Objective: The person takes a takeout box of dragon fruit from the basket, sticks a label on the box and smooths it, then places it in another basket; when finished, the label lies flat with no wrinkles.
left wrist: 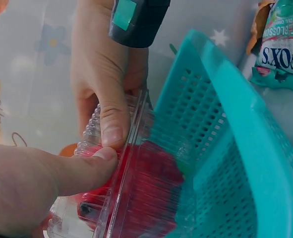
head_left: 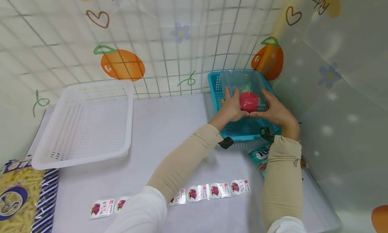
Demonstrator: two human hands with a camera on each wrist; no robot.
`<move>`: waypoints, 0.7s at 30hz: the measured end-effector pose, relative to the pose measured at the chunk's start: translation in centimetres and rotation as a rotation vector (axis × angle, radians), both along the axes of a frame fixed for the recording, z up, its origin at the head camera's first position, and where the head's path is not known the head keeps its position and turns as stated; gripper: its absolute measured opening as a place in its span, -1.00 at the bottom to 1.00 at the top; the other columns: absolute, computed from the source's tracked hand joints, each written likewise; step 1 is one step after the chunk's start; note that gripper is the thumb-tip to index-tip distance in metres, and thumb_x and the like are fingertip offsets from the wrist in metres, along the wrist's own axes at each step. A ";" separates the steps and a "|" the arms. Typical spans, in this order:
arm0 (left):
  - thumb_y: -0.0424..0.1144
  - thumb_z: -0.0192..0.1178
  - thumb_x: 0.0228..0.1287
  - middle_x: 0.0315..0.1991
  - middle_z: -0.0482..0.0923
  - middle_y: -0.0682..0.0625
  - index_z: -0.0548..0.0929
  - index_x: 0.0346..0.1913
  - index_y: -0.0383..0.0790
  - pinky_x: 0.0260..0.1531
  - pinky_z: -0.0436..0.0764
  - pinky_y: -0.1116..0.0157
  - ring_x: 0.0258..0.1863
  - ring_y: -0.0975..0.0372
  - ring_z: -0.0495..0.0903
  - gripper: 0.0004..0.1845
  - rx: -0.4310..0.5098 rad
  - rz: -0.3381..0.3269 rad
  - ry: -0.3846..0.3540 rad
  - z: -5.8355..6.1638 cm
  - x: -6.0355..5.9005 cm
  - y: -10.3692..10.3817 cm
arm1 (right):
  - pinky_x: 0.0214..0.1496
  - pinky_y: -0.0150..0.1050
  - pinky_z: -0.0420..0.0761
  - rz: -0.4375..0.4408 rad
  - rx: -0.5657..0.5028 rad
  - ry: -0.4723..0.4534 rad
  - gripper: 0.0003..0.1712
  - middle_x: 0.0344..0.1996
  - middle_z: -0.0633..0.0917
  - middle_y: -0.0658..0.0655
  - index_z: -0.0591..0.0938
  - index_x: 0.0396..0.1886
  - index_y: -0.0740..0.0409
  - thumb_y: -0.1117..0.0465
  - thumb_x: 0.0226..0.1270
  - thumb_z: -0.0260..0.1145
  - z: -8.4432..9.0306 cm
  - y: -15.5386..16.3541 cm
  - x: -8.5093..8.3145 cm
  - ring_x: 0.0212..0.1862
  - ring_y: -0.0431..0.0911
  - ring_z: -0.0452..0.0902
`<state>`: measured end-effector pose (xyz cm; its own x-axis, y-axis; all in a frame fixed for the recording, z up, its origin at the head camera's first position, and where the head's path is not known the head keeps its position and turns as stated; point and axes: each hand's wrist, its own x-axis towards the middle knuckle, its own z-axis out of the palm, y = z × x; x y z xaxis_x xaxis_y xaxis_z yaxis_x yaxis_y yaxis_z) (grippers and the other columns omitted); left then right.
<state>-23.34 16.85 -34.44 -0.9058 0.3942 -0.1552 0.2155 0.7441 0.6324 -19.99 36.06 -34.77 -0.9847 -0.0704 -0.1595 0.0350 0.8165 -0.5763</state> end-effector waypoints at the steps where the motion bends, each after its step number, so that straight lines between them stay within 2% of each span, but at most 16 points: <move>1: 0.02 0.37 0.32 0.69 -0.37 -0.17 -0.10 0.67 -0.06 0.33 0.53 -0.02 0.57 -0.20 0.10 0.07 0.005 -0.003 0.002 0.1 0.0 -0.2 | 0.46 0.46 0.16 0.000 0.003 0.002 0.32 0.67 -0.20 0.26 -0.25 0.69 0.07 -0.21 0.29 0.43 0.1 -0.1 0.1 0.63 0.37 -0.20; 7: 0.02 0.36 0.33 0.68 -0.34 -0.21 -0.07 0.67 -0.08 0.36 0.50 -0.07 0.57 -0.25 0.08 0.04 0.011 -0.024 0.020 0.8 0.1 -1.0 | 0.47 0.45 0.15 0.011 0.016 0.014 0.31 0.68 -0.20 0.25 -0.25 0.69 0.06 -0.22 0.30 0.41 0.8 -0.7 0.4 0.64 0.37 -0.20; 21: 0.02 0.32 0.37 0.68 -0.39 -0.20 -0.08 0.67 -0.07 0.37 0.47 -0.10 0.59 -0.28 0.01 0.01 0.028 -0.056 0.003 2.2 0.5 -3.0 | 0.49 0.46 0.10 0.008 0.040 0.023 0.30 0.68 -0.20 0.21 -0.21 0.69 0.06 -0.28 0.29 0.40 2.3 -2.3 1.1 0.64 0.36 -0.22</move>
